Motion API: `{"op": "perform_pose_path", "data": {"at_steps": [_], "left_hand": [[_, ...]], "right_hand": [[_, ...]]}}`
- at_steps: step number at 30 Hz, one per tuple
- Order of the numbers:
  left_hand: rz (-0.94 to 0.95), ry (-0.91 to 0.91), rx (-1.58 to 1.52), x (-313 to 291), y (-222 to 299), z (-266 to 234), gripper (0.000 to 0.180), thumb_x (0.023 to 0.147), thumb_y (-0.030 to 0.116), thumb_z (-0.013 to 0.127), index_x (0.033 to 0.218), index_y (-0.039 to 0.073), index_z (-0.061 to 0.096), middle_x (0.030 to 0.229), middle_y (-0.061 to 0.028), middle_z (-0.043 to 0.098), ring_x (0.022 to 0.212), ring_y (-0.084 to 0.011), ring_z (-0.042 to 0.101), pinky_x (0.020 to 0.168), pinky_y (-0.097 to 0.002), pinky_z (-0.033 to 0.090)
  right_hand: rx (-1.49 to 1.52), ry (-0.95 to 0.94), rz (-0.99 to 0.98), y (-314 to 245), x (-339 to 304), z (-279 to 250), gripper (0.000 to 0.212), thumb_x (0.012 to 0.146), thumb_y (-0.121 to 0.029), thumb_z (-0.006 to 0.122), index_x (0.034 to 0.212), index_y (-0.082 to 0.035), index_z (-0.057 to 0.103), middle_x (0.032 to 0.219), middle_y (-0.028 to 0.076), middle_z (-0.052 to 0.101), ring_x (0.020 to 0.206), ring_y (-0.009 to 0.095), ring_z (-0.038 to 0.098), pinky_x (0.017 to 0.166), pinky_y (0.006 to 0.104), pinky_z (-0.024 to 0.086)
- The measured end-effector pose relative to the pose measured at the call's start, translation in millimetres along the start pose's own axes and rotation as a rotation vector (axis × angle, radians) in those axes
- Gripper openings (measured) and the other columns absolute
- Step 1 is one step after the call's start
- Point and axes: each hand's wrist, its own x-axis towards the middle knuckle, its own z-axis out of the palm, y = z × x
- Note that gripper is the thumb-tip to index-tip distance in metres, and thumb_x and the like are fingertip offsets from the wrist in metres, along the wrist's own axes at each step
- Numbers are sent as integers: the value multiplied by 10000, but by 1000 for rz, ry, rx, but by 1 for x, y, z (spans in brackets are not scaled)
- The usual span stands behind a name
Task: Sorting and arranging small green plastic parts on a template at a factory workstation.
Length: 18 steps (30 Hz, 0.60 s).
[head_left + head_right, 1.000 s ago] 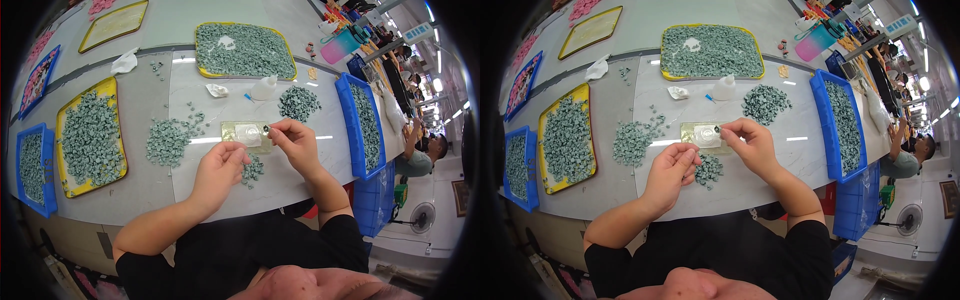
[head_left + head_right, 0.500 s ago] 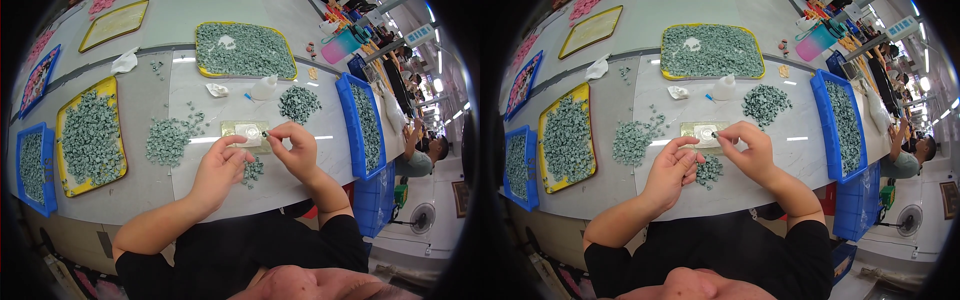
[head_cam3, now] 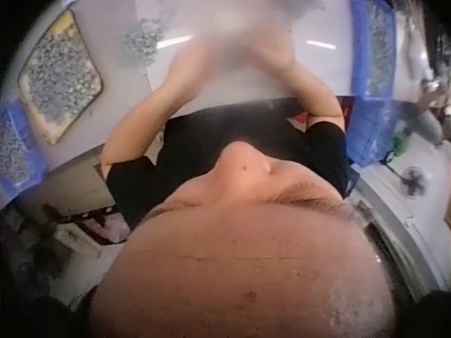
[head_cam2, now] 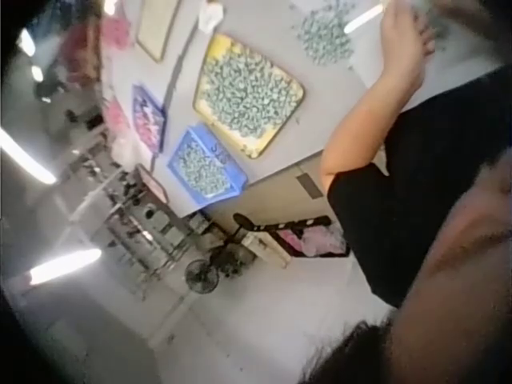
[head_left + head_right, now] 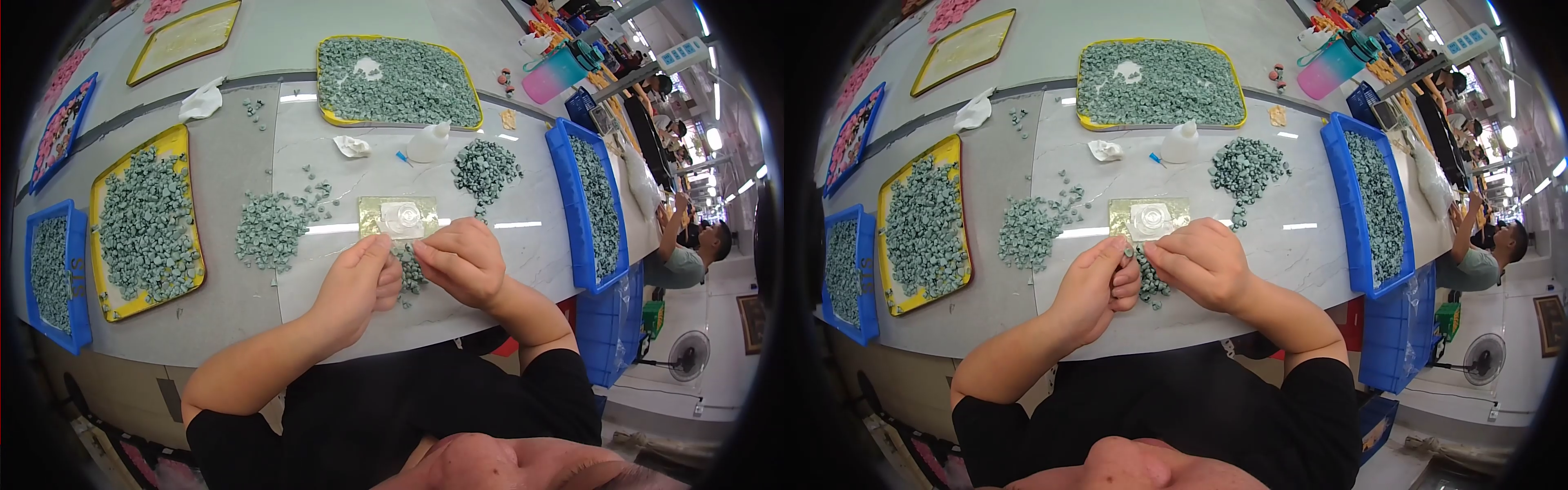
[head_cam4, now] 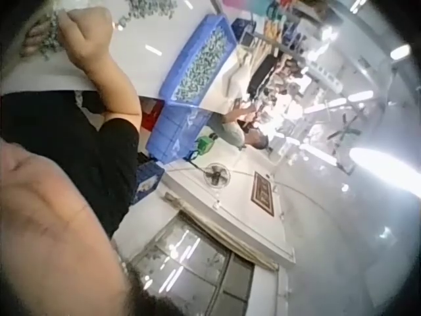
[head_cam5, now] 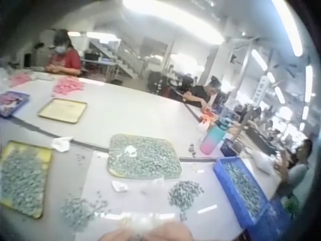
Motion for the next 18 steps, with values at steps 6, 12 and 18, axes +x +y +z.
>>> {"op": "perform_pose_path", "data": {"at_steps": [6,12,18], "left_hand": [[-32,-18,15,-1,2,3,255,971,255,382,772,96,371,596,36,302,502,-64,252,432,-210,200],[-33,-17,39,-1,1,1,254,970,265,391,777,99,377,596,39,308,495,-58,247,430,-207,198],[76,-1,49,-3,-7,3,241,976,278,382,805,109,394,608,45,324,505,-49,252,446,-199,212]], "right_hand": [[-49,6,-61,-1,1,1,234,637,-72,664,858,-1,635,794,65,617,653,177,583,549,281,427],[-60,-5,-81,-5,1,3,247,610,-25,704,846,4,642,793,75,614,653,189,586,565,290,436],[-69,26,-120,-8,-2,15,244,603,-50,673,826,41,630,795,110,608,648,203,580,526,286,437]]}}
